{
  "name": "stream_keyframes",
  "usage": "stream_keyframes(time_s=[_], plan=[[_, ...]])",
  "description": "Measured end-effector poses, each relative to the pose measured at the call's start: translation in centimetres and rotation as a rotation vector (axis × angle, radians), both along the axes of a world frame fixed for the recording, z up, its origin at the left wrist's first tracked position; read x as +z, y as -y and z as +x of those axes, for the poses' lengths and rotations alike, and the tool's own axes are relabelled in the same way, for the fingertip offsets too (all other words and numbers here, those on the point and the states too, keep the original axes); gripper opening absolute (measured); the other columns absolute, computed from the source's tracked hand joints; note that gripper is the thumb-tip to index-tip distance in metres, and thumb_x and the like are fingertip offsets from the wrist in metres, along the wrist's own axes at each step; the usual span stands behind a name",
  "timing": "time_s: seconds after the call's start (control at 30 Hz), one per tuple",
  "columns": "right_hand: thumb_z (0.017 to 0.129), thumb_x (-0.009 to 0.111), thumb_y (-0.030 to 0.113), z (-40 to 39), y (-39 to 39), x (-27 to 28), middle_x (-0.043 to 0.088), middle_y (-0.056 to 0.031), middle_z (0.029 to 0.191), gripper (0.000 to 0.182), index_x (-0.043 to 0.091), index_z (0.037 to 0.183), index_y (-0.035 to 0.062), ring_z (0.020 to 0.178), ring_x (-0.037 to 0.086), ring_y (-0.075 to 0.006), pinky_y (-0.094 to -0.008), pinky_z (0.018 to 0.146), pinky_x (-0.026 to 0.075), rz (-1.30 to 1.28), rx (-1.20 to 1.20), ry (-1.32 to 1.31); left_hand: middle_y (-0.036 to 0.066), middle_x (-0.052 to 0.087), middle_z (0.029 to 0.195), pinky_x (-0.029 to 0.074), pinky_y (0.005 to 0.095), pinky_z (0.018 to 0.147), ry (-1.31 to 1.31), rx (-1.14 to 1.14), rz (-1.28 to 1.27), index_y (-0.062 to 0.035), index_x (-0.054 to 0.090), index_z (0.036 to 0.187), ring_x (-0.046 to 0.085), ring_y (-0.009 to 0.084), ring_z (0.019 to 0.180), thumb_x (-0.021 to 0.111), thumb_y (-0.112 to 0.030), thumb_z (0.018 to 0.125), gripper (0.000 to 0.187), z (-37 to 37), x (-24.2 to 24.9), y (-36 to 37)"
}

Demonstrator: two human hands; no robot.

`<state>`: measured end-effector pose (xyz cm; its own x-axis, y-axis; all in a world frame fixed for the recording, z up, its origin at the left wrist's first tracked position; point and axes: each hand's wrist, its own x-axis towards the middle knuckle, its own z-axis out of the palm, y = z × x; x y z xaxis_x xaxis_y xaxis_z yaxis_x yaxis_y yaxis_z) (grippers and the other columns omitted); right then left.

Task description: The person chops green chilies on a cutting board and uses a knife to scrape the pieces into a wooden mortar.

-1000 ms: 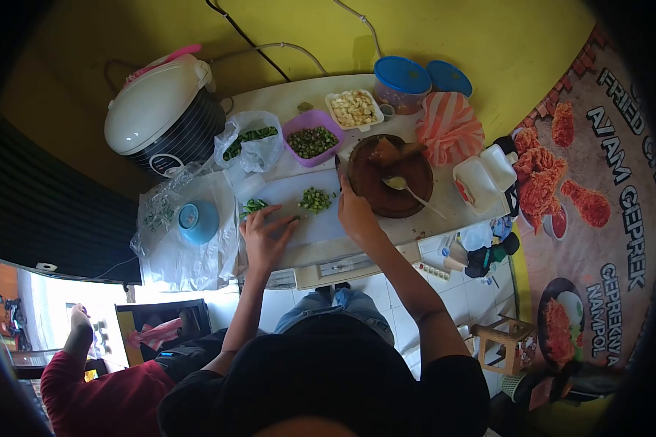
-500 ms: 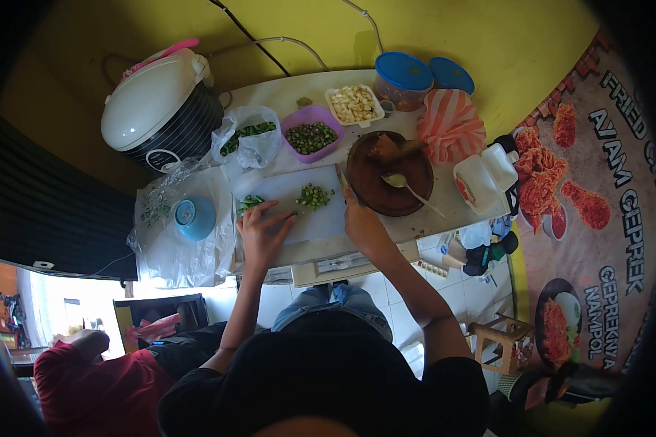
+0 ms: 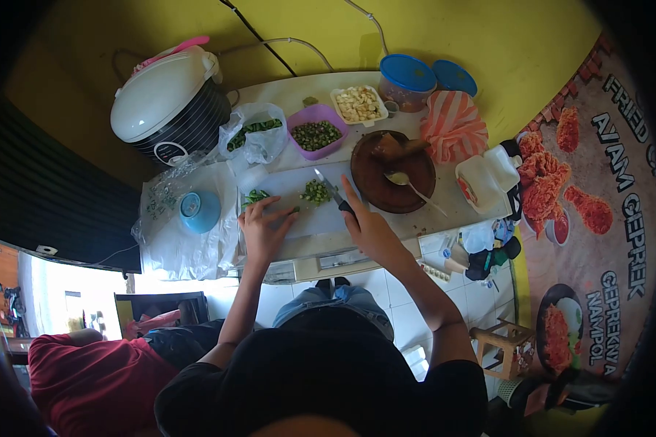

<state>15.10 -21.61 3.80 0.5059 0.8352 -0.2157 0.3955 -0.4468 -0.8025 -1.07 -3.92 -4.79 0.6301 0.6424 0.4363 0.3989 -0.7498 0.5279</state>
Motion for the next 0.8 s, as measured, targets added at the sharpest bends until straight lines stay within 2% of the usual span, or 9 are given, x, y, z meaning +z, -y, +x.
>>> stream_keyframes(time_s=[0.07, 0.1, 0.2, 0.23, 0.43, 0.53, 0.8], plan=[[0.101, 0.050, 0.019, -0.7, 0.2, -1.1, 0.062, -0.0137, 0.065, 0.060, 0.023, 0.155, 0.0188, 0.055, 0.063, -0.0254, -0.0380, 0.058, 0.051, 0.032, 0.056, -0.075, -0.002, 0.066, 0.117, 0.033, 0.0414, 0.096, -0.014, 0.015, 0.006, -0.0220, 0.080, 0.090, 0.056, 0.0224, 0.111, 0.081, -0.032, 0.075, 0.018, -0.2, 0.1, 0.0], [0.101, 0.051, 0.020, -0.6, 0.4, -3.4, 0.062, -0.0114, 0.065, 0.057, 0.028, 0.154, 0.0174, 0.055, 0.062, -0.0224, -0.0356, 0.059, 0.051, 0.086, 0.099, -0.026, -0.002, 0.066, 0.117, 0.033, 0.0415, 0.096, -0.021, 0.021, 0.014, -0.0221, 0.080, 0.090, 0.056, 0.0225, 0.111, 0.081, -0.032, 0.075, 0.018, -0.3, 0.2, -0.1], [0.102, 0.051, 0.020, -1.5, 0.2, -5.2, 0.062, -0.0110, 0.065, 0.051, 0.036, 0.150, 0.0155, 0.056, 0.063, -0.0228, -0.0352, 0.060, 0.051, 0.172, 0.159, -0.024, -0.002, 0.066, 0.116, 0.033, 0.0420, 0.096, -0.024, 0.036, 0.050, -0.0224, 0.080, 0.089, 0.056, 0.0225, 0.110, 0.081, -0.033, 0.075, 0.018, -0.7, 0.1, -0.3], [0.101, 0.052, 0.020, -1.8, 0.0, -5.5, 0.063, -0.0104, 0.066, 0.046, 0.043, 0.146, 0.0149, 0.057, 0.063, -0.0228, -0.0358, 0.061, 0.051, 0.195, 0.164, 0.013, -0.002, 0.066, 0.116, 0.033, 0.0422, 0.096, -0.023, 0.040, 0.064, -0.0225, 0.080, 0.089, 0.056, 0.0225, 0.110, 0.081, -0.033, 0.075, 0.017, -0.8, 0.0, -0.3], [0.099, 0.054, 0.018, -1.2, -0.6, -7.1, 0.063, -0.0176, 0.070, 0.043, 0.048, 0.142, 0.0168, 0.061, 0.064, -0.0330, -0.0406, 0.060, 0.049, 0.186, 0.166, 0.112, -0.002, 0.065, 0.117, 0.033, 0.0419, 0.094, -0.028, 0.024, 0.099, -0.0230, 0.080, 0.091, 0.056, 0.0220, 0.108, 0.079, -0.030, 0.077, 0.015, -1.3, -0.1, -0.3], [0.098, 0.055, 0.017, -0.9, -0.5, -6.8, 0.064, -0.0212, 0.075, 0.043, 0.050, 0.140, 0.0170, 0.066, 0.064, -0.0366, -0.0404, 0.061, 0.049, 0.168, 0.108, 0.108, -0.002, 0.063, 0.119, 0.033, 0.0452, 0.095, -0.031, 0.020, 0.059, -0.0227, 0.080, 0.091, 0.053, 0.0221, 0.113, 0.077, -0.033, 0.078, 0.016, -1.1, -0.4, -0.3], [0.095, 0.059, 0.015, -1.4, 0.1, -5.8, 0.068, -0.0209, 0.101, 0.043, 0.054, 0.138, 0.0176, 0.066, 0.063, -0.0333, -0.0361, 0.064, 0.050, 0.292, 0.128, 0.102, -0.002, 0.063, 0.120, 0.031, 0.0472, 0.095, -0.018, -0.026, 0.078, -0.0229, 0.079, 0.089, 0.052, 0.0220, 0.114, 0.078, -0.031, 0.077, 0.015, 0.6, 0.0, -0.4]])
